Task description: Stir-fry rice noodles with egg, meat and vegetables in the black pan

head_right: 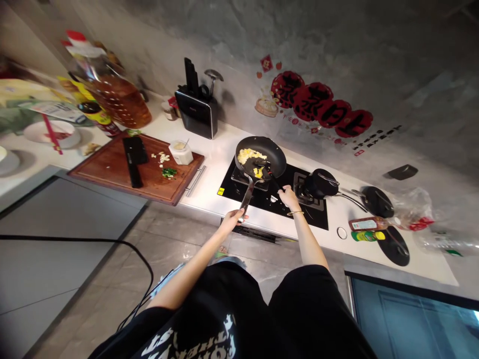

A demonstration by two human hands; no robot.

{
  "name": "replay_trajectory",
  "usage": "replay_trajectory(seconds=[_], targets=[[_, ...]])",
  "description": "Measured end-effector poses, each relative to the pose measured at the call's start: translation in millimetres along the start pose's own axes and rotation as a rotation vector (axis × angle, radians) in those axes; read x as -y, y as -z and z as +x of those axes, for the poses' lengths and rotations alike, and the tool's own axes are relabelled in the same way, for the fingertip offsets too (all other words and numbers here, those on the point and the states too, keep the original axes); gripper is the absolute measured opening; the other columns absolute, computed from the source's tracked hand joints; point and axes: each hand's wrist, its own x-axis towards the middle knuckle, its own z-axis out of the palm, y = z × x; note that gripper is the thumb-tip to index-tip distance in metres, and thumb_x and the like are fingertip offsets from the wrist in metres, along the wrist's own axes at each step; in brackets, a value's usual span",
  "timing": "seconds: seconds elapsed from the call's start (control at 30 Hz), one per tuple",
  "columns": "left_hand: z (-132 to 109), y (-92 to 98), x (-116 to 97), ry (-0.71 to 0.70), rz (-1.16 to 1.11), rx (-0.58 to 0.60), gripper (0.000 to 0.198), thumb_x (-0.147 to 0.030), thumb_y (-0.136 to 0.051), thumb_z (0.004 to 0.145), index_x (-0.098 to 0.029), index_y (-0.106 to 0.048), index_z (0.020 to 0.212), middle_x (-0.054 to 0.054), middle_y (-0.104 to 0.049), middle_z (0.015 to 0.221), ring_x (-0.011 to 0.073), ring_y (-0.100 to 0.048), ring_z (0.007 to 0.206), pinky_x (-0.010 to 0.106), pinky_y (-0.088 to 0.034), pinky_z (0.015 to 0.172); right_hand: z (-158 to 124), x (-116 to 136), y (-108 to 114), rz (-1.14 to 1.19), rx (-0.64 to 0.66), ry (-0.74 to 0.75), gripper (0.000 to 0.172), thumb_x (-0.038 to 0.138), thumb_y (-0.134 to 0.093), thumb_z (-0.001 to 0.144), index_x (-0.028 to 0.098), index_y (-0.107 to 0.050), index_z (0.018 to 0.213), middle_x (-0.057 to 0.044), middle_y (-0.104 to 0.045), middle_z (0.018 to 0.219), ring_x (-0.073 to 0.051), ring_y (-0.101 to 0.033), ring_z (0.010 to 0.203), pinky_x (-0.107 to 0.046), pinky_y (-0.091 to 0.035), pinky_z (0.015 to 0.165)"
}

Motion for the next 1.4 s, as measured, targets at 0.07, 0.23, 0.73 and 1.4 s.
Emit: replay_trajectory(seconds=[0.07, 0.23, 0.73, 1.4], targets=[[3, -1.0, 1, -0.013, -0.009, -0.009, 0.047, -0.056, -0.049, 0.077, -0.011, -0.062, 0.085, 0.012, -0.070, 0.088, 0.0159, -0.058, 0.069, 0.025, -0.040, 0.058, -2, 0, 15, -0.186, -0.081, 0.028, 0.042, 0.040, -0.052, 0.083, 0.017, -0.053, 0.118, -0.013, -0.068, 0.097, -0.024, -0.065, 0.088, -0.034, -0.049, 0.075], [9, -5.4, -1, -0.046, -0.086, -0.015, 0.046, -0.055, -0.050, 0.078, -0.010, -0.061, 0.082, 0.013, -0.070, 0.080, 0.0140, -0.059, 0.061, 0.026, -0.041, 0.062, -11, -4, 71, -0.461, -0.148, 0.159, 0.037, 0.045, -0.052, 0.081, 0.024, -0.066, 0.107, -0.009, -0.070, 0.100, -0.025, -0.064, 0.093, -0.032, -0.048, 0.077], [19, -5.6, 4, -0.083, -0.128, -0.010, 0.047, -0.055, -0.053, 0.073, -0.010, -0.067, 0.077, 0.008, -0.068, 0.068, 0.0161, -0.059, 0.061, 0.028, -0.042, 0.065, 41, 101, 23, -0.483, -0.150, 0.330, 0.039, 0.040, -0.047, 0.086, 0.024, -0.063, 0.118, -0.011, -0.067, 0.110, -0.024, -0.062, 0.101, -0.032, -0.047, 0.085], [13, -0.2, 5, -0.095, -0.029, 0.044, 0.053, -0.059, -0.045, 0.078, -0.011, -0.066, 0.067, 0.011, -0.070, 0.073, 0.0167, -0.058, 0.061, 0.028, -0.041, 0.065, 37, 55, 84, -0.593, -0.029, 0.205, 0.034, 0.038, -0.046, 0.085, 0.019, -0.072, 0.098, -0.009, -0.071, 0.093, -0.022, -0.066, 0.088, -0.027, -0.046, 0.076]])
